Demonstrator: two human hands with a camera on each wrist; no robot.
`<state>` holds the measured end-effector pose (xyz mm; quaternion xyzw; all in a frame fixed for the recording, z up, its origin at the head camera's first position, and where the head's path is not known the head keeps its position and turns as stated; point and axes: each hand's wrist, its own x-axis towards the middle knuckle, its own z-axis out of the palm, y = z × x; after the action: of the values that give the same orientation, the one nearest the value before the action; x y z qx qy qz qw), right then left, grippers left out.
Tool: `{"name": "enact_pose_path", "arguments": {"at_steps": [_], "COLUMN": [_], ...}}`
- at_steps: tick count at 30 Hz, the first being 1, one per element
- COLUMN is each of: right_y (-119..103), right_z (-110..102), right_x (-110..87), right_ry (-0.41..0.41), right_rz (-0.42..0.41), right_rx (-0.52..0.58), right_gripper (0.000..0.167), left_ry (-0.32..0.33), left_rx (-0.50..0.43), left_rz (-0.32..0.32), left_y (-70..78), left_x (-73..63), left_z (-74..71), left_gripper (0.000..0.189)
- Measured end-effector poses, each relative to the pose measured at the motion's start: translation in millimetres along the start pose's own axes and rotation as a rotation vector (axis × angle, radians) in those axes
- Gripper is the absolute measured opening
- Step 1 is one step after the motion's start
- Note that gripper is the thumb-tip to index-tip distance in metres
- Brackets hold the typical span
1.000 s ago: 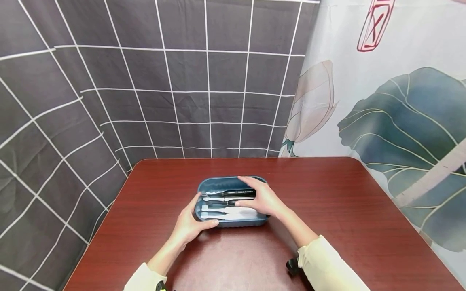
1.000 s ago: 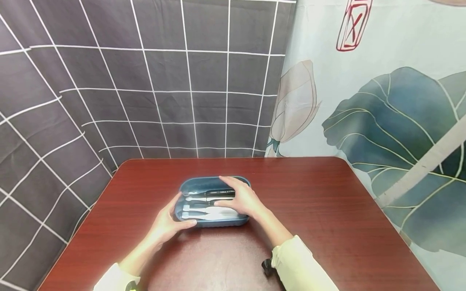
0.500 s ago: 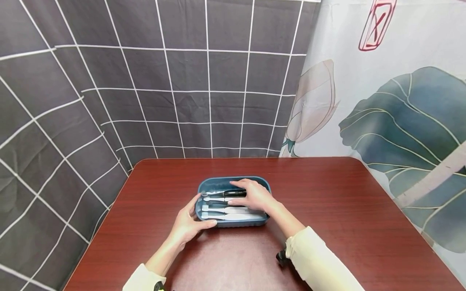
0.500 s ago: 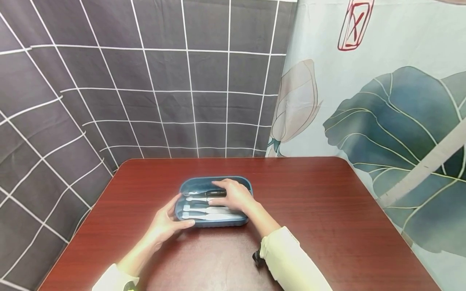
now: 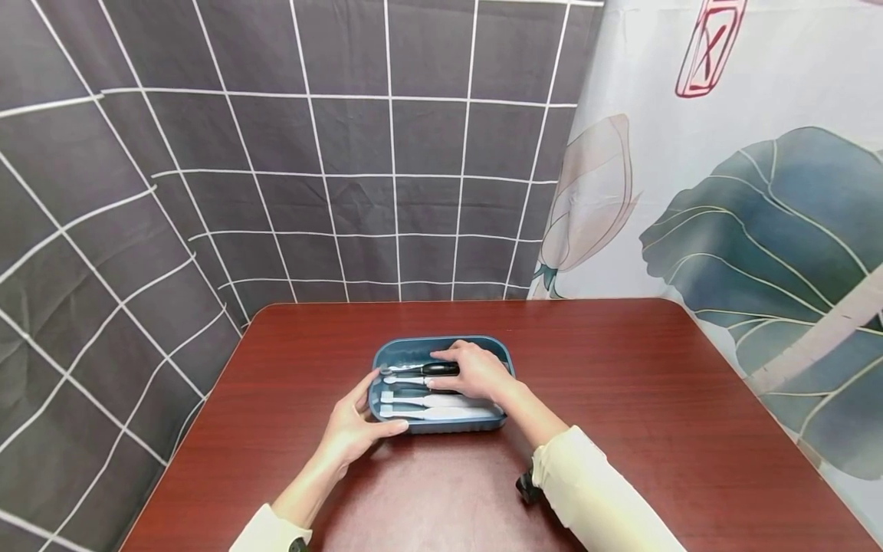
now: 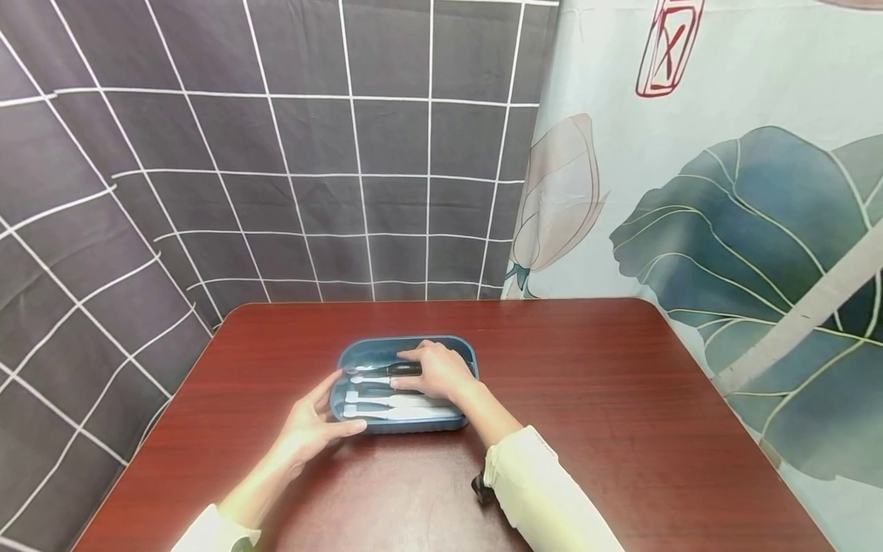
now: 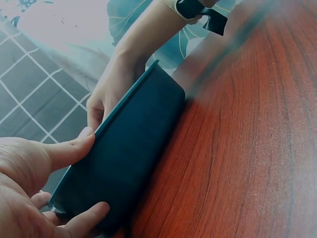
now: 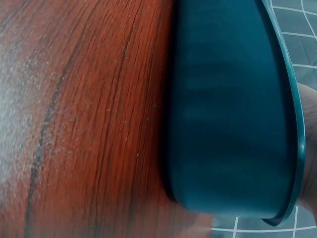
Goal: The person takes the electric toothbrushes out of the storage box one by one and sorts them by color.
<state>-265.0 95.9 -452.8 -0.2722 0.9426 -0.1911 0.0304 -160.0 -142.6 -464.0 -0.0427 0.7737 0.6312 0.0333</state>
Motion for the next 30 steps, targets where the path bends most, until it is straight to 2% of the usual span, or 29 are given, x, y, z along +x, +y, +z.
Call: {"name": "enact_pose_path", "arguments": {"at_steps": [10, 18, 25, 30], "right_y": [-6.2, -15.4, -17.4, -16.1], "right_z": [2.7, 0.1, 1.5, 1.5], "right_x": [3.9, 11.9, 14.1, 10.2], "right_ry": [-0.016, -0.043, -0.019, 0.014], "right_rz": [-0.009, 0.016, -0.008, -0.033], "right_rx": [-0.099, -0.181, -0.231, -0.223], "right_gripper": [0.042, 0.040, 0.039, 0.039], "left_ry": [0.011, 0.021, 0.009, 0.000], "left_rx": [0.009, 0.028, 0.032, 0.003], "left_rz": [-0.008, -0.017, -0.028, -0.029], "left_y": [-1.6, -2.8, -2.4, -1.7], "left_x": [0.1, 2.8, 2.9, 2.4], "left_z": [0.9, 0.1, -1.7, -2.4], "left_gripper": [0.101, 0.101, 0.100, 0.100]}}
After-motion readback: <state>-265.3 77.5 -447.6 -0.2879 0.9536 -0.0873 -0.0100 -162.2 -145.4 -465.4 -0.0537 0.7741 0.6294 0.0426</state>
